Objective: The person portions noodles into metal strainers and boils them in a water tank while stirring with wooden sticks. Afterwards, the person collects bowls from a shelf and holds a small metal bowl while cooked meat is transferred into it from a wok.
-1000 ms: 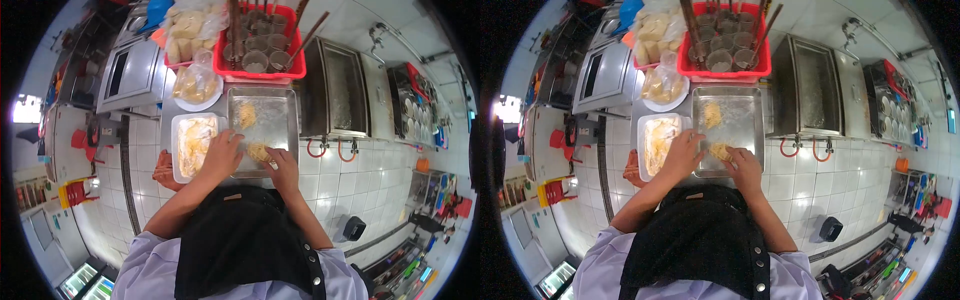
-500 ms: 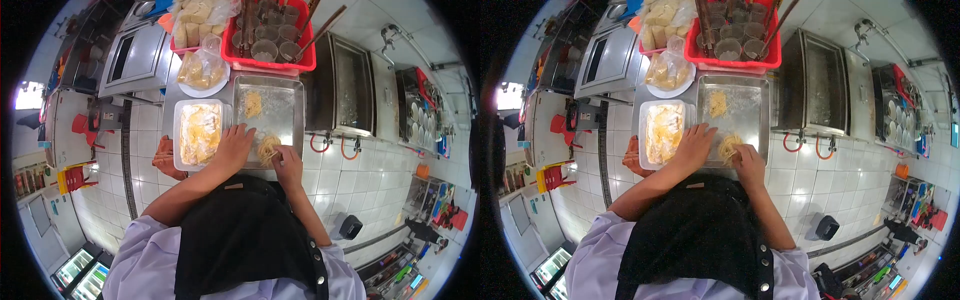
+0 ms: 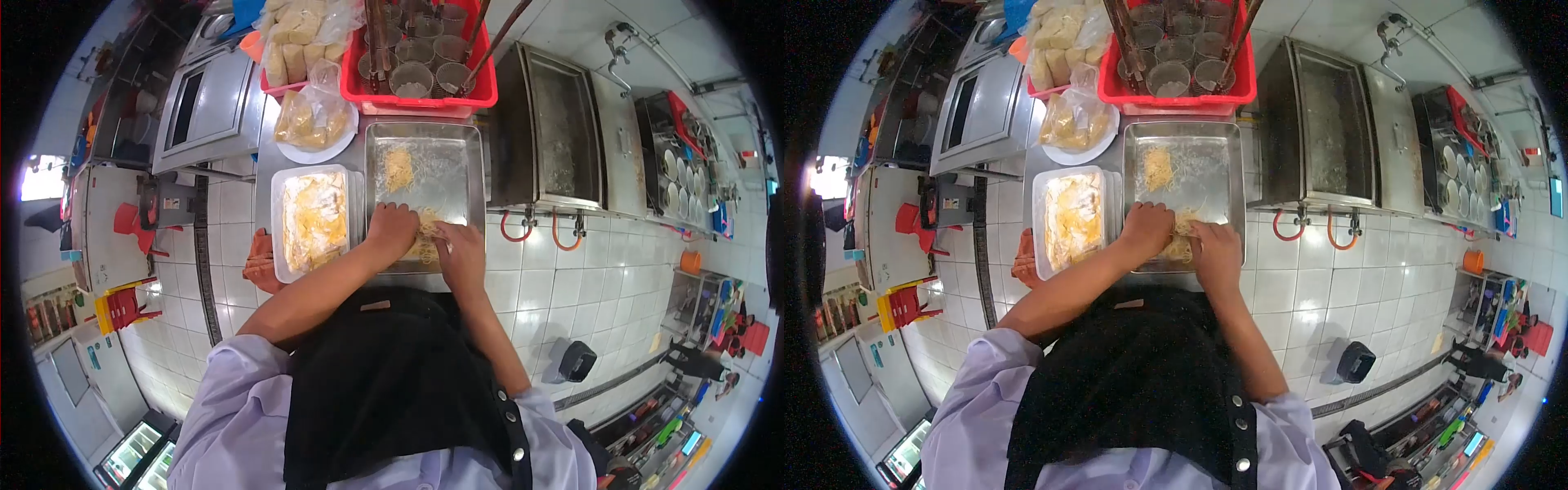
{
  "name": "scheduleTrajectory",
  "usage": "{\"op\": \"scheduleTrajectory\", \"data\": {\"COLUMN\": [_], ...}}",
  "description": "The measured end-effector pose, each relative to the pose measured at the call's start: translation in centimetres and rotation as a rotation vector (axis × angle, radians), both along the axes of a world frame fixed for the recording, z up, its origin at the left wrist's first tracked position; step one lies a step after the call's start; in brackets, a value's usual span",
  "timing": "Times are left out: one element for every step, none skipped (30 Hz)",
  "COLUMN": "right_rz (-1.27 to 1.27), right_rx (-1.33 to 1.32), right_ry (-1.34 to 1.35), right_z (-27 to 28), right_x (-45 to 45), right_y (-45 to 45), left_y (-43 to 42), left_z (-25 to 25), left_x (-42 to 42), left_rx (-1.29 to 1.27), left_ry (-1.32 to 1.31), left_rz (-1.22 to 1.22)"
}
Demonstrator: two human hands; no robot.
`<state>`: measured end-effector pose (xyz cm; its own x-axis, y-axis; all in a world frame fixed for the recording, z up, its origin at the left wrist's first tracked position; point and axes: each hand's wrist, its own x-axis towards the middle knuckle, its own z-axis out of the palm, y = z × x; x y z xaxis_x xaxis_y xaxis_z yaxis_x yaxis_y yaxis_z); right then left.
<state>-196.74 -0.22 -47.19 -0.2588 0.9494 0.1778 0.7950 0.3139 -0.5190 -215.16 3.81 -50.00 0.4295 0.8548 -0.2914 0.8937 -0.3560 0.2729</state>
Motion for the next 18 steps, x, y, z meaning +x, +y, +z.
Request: {"op": "scheduleTrajectory", "data": {"right_rz": [-0.040, -0.093, -0.103, -0.054, -0.038, 0.021, -0.060, -0.048, -0.017, -0.037, -0.045, -0.069, -0.016, 0.041, 0.016, 0.021, 0.004, -0.020], "right_rx": [0.047, 0.097, 0.105, -0.121, -0.333, -0.145, 0.013, 0.028, 0.132, 0.145, 0.138, 0.150, 0.011, -0.131, -0.053, -0.035, 0.097, 0.222], "right_ry": [0.057, 0.113, 0.161, 0.063, -0.049, -0.050, -0.039, -0.053, 0.125, 0.179, 0.166, 0.164, 0.033, -0.094, 0.102, 0.097, 0.145, 0.195], "right_z": [2.9, 4.2, 3.0, -2.7, -6.9, -4.9, -3.9, 0.3, 3.1, 4.9, 4.6, 2.3, -0.9, -2.7, -1.2, 0.4, 3.3, 4.7], "right_x": [-0.3, -0.4, 0.0, 0.8, 2.5, 2.5, 2.0, 1.5, 1.2, 1.0, 1.1, 1.2, 1.8, 1.9, 1.2, 1.0, 0.6, 0.2], "right_y": [-0.4, -0.7, -1.0, -1.9, -2.1, -2.5, -2.6, -1.8, -1.5, -1.8, -2.0, -2.2, -2.1, -1.9, -1.5, -1.1, -1.3, -1.7], "left_y": [0.1, 0.4, 0.8, 0.8, 1.5, 1.6, 2.1, 1.9, 1.3, 1.2, 1.2, 0.8, 0.4, 0.2, 0.3, 0.4, -0.1, -0.6], "left_z": [0.9, 2.6, 3.6, 3.1, 2.3, 2.0, 4.5, 3.9, 6.4, 7.0, 7.3, 6.7, 6.1, 5.8, 6.1, 6.4, 7.4, 7.9], "left_x": [0.0, -0.3, -0.3, -1.0, -1.4, -1.4, -0.8, -1.1, -1.1, -0.9, -1.0, -1.5, -1.8, -2.2, -2.1, -1.8, -1.7, -1.6], "left_rx": [-0.002, 0.029, 0.065, 0.008, -0.026, -0.045, -0.136, -0.010, 0.046, 0.042, 0.046, 0.054, 0.117, 0.179, 0.111, 0.128, 0.098, 0.061], "left_ry": [0.002, -0.042, -0.092, 0.003, 0.073, 0.200, 0.286, 0.195, -0.029, -0.118, -0.089, -0.090, -0.081, -0.069, -0.047, -0.053, -0.092, -0.129], "left_rz": [0.001, 0.029, 0.045, 0.060, 0.052, 0.000, -0.017, 0.001, 0.043, 0.127, 0.110, 0.085, 0.103, 0.128, 0.143, 0.148, 0.159, 0.164]}}
